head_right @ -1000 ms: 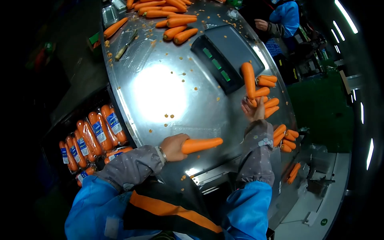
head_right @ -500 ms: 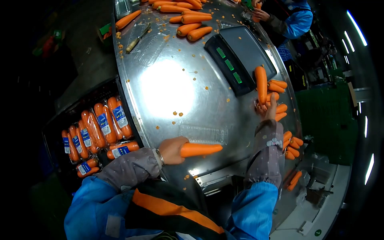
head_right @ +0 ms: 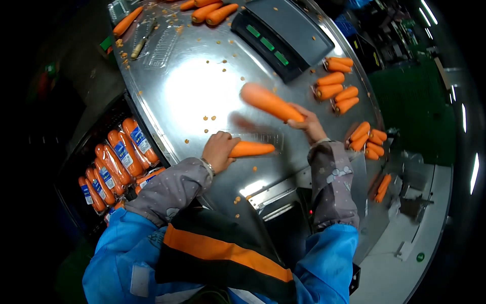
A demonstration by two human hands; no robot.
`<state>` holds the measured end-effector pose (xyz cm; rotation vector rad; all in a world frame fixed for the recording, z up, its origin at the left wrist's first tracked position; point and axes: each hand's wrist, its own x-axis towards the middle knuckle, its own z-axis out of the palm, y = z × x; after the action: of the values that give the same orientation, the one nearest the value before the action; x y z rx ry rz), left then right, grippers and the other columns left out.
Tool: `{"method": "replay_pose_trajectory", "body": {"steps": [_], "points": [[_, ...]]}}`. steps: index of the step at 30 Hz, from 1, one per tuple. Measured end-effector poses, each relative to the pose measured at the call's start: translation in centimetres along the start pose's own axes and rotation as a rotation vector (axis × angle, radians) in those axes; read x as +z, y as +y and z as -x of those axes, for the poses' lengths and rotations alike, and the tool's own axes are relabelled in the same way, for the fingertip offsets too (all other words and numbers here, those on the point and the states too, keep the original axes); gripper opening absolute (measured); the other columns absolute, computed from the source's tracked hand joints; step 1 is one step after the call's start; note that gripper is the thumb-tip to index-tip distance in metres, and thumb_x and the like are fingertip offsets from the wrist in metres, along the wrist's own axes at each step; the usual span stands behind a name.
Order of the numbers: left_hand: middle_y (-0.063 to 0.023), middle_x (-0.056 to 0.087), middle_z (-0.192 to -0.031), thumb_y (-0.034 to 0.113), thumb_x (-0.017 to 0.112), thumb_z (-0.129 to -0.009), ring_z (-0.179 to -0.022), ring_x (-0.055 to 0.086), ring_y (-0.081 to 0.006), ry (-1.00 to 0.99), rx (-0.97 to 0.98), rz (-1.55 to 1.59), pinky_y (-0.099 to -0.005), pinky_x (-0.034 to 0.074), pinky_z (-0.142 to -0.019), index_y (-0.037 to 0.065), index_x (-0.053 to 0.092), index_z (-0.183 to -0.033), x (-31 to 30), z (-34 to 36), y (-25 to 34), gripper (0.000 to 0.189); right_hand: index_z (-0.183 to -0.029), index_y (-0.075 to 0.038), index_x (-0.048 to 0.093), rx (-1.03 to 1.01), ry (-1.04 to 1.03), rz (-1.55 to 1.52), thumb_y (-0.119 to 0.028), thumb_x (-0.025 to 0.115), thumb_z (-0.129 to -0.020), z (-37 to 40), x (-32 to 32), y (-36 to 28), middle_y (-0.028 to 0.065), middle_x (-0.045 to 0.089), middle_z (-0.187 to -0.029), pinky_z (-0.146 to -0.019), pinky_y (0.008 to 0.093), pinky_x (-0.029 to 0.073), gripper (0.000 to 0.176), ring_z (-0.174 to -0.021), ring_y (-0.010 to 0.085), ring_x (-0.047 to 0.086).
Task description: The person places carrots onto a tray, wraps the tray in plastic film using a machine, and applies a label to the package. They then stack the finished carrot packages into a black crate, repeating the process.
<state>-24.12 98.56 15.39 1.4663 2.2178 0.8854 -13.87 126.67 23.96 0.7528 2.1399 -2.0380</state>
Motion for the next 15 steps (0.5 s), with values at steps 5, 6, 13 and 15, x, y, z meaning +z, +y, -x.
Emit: {"method": "replay_pose_trajectory", "body": {"steps": [5, 6, 13, 15], "points": [[-0.0108, 0.053, -0.102, 0.014, 0.076, -0.062, -0.103, 0.048, -0.029, 0.176, 0.004, 0.077, -0.0391, 0.037, -0.089, 0.009, 0.056, -0.111, -0.9, 2.5, -0.5, 0.054, -0.114, -0.003, 0.059, 0.167, -0.073, 0.142, -0.007, 0.073, -0.07, 1.3, 2.1, 1.0, 0.0035, 0.06, -0.105, -0.089, 0.0271, 0.043, 0.046, -0.096, 0.0134, 0.056], [-0.0108, 0.053, -0.102, 0.014, 0.076, -0.062, -0.104, 0.048, -0.0291, 0.206, -0.013, 0.078, -0.0394, 0.036, -0.09, 0.009, 0.056, -0.111, -1.3, 2.9, -0.5, 0.054, -0.112, -0.003, 0.059, 0.166, -0.095, 0.244, -0.007, 0.074, -0.07, 1.7, 1.8, -0.4, 0.0031, 0.061, -0.103, -0.087, 0.0267, 0.044, 0.044, -0.094, 0.0129, 0.056], [-0.0107, 0.054, -0.104, 0.009, 0.072, -0.064, -0.105, 0.048, -0.0294, 0.136, -0.009, 0.165, -0.0401, 0.035, -0.093, 0.009, 0.056, -0.112, -0.9, 3.1, -1.9, 0.051, -0.085, -0.004, 0.067, 0.002, -0.272, 1.346, -0.039, 0.076, -0.062, -1.7, 5.5, -8.2, 0.0168, 0.064, -0.078, -0.067, 0.0376, 0.049, 0.043, -0.073, 0.0314, 0.063], [-0.0101, 0.054, -0.103, 0.007, 0.072, -0.063, -0.106, 0.048, -0.03, 0.104, 0.0, 0.128, -0.0406, 0.036, -0.092, 0.007, 0.056, -0.11, -1.6, 3.4, -2.2, 0.05, -0.082, -0.005, 0.068, 0.057, -0.363, 1.439, -0.042, 0.073, -0.064, -3.7, 9.0, -6.1, 0.016, 0.064, -0.076, -0.066, 0.0393, 0.049, 0.042, -0.072, 0.0334, 0.062]]}}
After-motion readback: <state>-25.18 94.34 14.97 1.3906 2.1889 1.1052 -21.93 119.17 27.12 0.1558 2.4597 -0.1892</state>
